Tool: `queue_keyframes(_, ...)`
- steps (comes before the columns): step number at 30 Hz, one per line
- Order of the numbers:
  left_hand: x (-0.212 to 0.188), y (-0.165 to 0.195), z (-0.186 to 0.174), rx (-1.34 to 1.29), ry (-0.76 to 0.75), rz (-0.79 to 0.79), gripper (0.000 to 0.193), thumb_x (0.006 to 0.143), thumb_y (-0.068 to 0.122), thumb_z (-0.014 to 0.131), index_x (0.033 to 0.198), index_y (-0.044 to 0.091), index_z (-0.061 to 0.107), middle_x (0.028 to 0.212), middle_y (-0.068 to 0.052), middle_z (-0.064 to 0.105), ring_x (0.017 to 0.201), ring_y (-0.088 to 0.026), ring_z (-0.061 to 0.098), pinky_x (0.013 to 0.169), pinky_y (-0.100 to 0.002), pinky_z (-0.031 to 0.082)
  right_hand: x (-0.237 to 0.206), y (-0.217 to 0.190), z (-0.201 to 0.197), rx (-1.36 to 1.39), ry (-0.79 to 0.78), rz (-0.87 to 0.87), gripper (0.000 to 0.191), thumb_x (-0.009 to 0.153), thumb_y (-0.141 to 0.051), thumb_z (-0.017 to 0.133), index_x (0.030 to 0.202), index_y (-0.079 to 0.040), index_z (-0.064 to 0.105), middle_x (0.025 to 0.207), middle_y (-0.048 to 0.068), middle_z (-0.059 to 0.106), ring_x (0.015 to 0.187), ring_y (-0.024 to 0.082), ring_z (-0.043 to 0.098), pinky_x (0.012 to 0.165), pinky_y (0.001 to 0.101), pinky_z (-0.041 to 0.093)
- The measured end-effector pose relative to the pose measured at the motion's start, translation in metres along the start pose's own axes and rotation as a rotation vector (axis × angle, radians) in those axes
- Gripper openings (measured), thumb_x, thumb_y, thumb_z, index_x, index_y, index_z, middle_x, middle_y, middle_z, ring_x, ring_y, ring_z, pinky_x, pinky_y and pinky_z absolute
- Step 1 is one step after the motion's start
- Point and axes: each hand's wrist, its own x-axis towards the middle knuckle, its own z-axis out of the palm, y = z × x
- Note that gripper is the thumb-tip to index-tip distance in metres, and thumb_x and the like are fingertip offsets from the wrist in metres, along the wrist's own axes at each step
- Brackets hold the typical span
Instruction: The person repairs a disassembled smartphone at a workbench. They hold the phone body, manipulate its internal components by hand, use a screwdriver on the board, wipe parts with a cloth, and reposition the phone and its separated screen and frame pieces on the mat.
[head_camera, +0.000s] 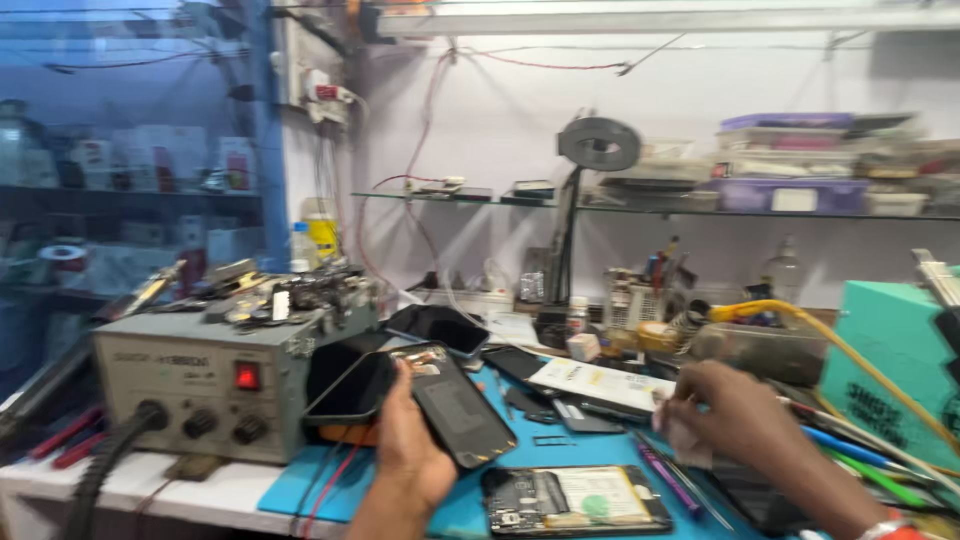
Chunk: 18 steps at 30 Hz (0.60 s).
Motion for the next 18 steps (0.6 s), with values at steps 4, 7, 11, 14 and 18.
queue_keyframes(4, -0.020, -0.005, 0.015, -0.023, -0.034, -0.041, 0.075, 0.093, 0.070, 0.031, 0.116, 0.006, 0.062, 0.100, -0.016, 0.067, 0.095, -0.032, 0.068, 0.088, -0.060, 0.056, 0.004, -0.040, 0.000, 0.353, 0.115, -0.171, 0.024, 0.086, -0.030, 0.079, 0.097, -0.011, 0.071, 0.094, 0.008, 0.079, 0.090, 0.020, 0.080, 0.078, 0.0354, 0.061)
queue_keyframes(7, -0.034, -0.009, 0.024, 0.045, -0.175, -0.073, 0.080, 0.092, 0.072, 0.031, 0.117, 0.004, 0.064, 0.098, -0.016, 0.069, 0.092, -0.035, 0.069, 0.087, -0.055, 0.057, 0.006, -0.092, 0.018, 0.720, 0.055, -0.359, 0.024, 0.079, -0.008, 0.076, 0.102, -0.009, 0.067, 0.097, 0.005, 0.083, 0.093, 0.014, 0.079, 0.080, 0.0293, 0.062)
queue_keyframes(11, -0.037, -0.013, 0.026, -0.152, -0.223, -0.181, 0.070, 0.098, 0.065, 0.034, 0.115, 0.002, 0.059, 0.103, -0.014, 0.070, 0.104, -0.032, 0.072, 0.095, -0.045, 0.059, -0.002, -0.158, 0.038, 0.635, 0.313, -0.491, 0.007, 0.080, -0.005, 0.078, 0.087, -0.004, 0.075, 0.085, 0.009, 0.077, 0.081, 0.019, 0.076, 0.070, 0.0323, 0.058)
queue_keyframes(14, -0.035, -0.009, 0.019, -0.122, -0.621, -0.053, 0.070, 0.111, 0.063, 0.041, 0.123, -0.001, 0.065, 0.103, -0.013, 0.073, 0.090, -0.028, 0.069, 0.078, -0.040, 0.056, -0.022, -0.173, 0.038, 0.777, -0.044, -0.419, 0.003, 0.084, -0.004, 0.075, 0.085, -0.004, 0.072, 0.079, 0.011, 0.074, 0.069, 0.023, 0.070, 0.061, 0.0367, 0.053)
queue_keyframes(18, -0.031, -0.006, 0.014, 0.015, -0.431, -0.081, 0.074, 0.092, 0.069, 0.040, 0.119, 0.007, 0.070, 0.101, -0.010, 0.076, 0.087, -0.024, 0.072, 0.078, -0.037, 0.058, -0.028, -0.164, 0.020, 0.500, -0.458, -0.550, 0.005, 0.085, -0.009, 0.074, 0.086, -0.011, 0.078, 0.076, 0.000, 0.077, 0.072, 0.016, 0.079, 0.064, 0.0339, 0.061)
